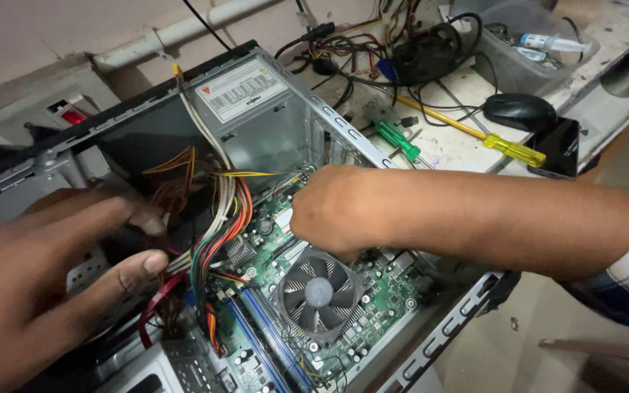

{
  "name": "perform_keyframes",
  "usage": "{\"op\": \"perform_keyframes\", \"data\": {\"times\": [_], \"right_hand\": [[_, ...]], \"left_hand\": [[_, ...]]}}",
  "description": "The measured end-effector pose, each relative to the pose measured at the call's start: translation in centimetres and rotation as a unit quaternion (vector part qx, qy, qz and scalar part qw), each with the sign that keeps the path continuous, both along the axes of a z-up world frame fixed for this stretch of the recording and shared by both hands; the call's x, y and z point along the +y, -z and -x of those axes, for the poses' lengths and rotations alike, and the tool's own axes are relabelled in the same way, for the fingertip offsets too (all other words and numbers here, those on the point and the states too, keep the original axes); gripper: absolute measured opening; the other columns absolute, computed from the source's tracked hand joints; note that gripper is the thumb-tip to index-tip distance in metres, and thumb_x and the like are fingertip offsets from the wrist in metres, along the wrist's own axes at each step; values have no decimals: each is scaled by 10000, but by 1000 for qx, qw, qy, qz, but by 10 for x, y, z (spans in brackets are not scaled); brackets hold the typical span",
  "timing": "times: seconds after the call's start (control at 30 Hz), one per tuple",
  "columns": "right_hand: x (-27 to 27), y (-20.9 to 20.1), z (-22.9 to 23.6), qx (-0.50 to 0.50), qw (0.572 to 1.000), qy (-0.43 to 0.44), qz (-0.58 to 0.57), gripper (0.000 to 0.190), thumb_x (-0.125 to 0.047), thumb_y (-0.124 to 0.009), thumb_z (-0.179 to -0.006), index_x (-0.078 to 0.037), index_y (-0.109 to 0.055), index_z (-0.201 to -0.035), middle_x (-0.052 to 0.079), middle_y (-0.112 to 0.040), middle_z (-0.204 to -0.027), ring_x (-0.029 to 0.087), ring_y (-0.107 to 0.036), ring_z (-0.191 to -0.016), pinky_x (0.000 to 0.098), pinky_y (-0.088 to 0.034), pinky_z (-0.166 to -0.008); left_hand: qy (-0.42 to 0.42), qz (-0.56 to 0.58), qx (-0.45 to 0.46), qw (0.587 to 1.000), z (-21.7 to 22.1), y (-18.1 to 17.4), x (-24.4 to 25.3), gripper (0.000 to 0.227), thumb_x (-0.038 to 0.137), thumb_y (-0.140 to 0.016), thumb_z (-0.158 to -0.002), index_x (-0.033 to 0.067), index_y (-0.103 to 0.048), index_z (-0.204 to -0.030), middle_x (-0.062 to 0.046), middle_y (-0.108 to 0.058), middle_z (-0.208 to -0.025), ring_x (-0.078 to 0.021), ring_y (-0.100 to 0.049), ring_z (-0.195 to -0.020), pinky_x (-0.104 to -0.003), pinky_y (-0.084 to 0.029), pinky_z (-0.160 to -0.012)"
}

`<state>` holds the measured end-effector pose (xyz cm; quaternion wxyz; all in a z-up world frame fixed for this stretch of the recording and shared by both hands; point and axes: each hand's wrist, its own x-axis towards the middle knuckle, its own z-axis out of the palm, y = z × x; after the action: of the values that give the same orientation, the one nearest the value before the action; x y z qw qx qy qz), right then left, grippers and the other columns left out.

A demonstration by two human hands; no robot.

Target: The person works inside an open desktop computer case, routing and connecting internal cables to the motherboard and drive bay. They then use a screwdriver to tighten screws on the rear panel of the case.

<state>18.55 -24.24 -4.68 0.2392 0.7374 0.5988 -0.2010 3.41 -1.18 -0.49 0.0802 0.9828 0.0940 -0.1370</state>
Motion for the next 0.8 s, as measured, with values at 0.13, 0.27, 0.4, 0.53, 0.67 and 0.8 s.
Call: {"op": "perform_keyframes", "data": {"times": [0.13, 0.27, 0.4, 0.53, 0.67, 0.8], "right_hand": [[1, 1, 0, 2, 1000, -15, -10, 225, -148, -823, -632, -23, -775, -812, 202, -737, -852, 384, -727, -845, 493, -579, -737], [-2, 5, -1, 9, 1000, -8, -2, 214, -120, -809, -635, -7, -772, -812, 214, -735, -858, 386, -733, -850, 498, -584, -733], [-1, 9, -1, 3, 999, -21, -24, 205, -88, -808, -635, 1, -760, -813, 224, -724, -856, 398, -723, -851, 509, -581, -731], [-1, 6, -3, 23, 999, -25, -22, 218, -95, -827, -621, 11, -759, -798, 224, -731, -856, 389, -725, -853, 495, -581, -750], [3, 0, 4, 13, 999, -17, 42, 324, -114, -903, -538, 12, -767, -803, 212, -742, -861, 372, -728, -864, 473, -576, -784], [3, -1, 8, 5, 999, 5, 35, 329, -94, -897, -549, 10, -771, -835, 207, -740, -876, 370, -731, -872, 484, -590, -761]], "left_hand": [[134, 63, -144, 978, 2, 2, 6, 427, 472, -632, -909, 196, -699, -1228, -31, -684, -1020, -200, -666, -957, -376, -503, -768], [-25, -47, 13, 998, 3, -8, -9, 512, 499, -637, -905, 269, -582, -1359, -4, -658, -1036, -195, -681, -834, -336, -561, -715], [58, 49, -96, 992, 5, -18, -13, 488, 540, -669, -889, 212, -667, -1250, -34, -655, -998, -200, -632, -791, -362, -518, -664], [-37, -2, 6, 999, 5, -30, -25, 482, 558, -684, -924, 263, -652, -1304, 1, -674, -1062, -200, -655, -788, -344, -554, -723], [-48, 27, 11, 998, 8, -30, -24, 513, 534, -644, -906, 224, -635, -1314, -17, -671, -1083, -208, -651, -854, -354, -556, -749], [40, 80, -67, 994, 12, -15, -6, 505, 571, -612, -954, 171, -652, -1261, -58, -695, -1041, -216, -655, -916, -389, -542, -782]]}}
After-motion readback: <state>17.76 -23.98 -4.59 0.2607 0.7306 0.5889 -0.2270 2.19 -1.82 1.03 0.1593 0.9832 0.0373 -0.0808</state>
